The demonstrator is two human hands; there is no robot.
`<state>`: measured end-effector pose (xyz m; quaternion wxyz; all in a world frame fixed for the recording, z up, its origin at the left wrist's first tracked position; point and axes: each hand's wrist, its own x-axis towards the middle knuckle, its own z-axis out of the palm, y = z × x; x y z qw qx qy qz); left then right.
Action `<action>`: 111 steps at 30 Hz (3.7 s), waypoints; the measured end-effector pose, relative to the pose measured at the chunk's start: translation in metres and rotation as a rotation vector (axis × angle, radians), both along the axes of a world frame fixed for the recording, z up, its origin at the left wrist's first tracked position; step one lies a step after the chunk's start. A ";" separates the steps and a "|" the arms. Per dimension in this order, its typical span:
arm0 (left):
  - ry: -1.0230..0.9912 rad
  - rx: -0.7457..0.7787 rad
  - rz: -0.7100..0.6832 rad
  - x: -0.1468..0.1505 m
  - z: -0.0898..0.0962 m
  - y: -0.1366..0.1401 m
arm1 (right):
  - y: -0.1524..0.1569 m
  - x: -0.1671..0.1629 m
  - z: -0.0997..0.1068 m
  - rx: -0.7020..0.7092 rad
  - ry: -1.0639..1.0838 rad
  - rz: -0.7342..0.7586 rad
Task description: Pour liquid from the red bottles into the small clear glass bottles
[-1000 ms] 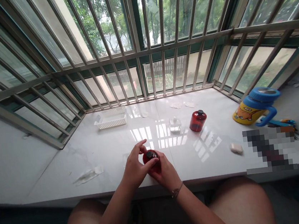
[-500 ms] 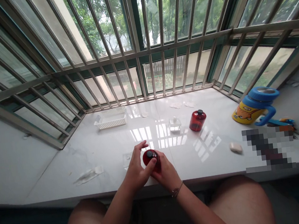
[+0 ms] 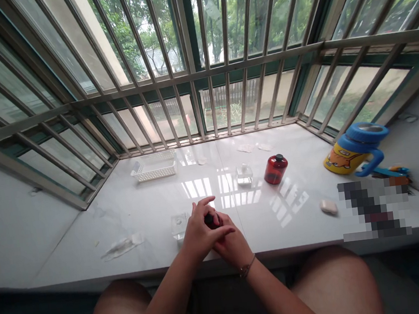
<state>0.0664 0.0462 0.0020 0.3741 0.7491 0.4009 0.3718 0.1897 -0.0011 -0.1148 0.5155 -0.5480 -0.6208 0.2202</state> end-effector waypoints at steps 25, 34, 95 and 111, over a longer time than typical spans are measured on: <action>-0.035 0.028 0.075 -0.033 -0.014 -0.002 | -0.003 0.002 0.005 -0.015 0.018 0.008; -0.035 0.001 -0.026 -0.039 -0.005 0.004 | -0.003 0.001 0.009 -0.030 0.027 0.014; 0.093 0.218 -0.038 -0.075 -0.002 0.004 | -0.004 0.003 0.002 -0.014 -0.064 -0.021; 0.828 0.206 0.570 -0.315 -0.076 0.063 | -0.004 0.002 -0.002 0.000 -0.098 -0.056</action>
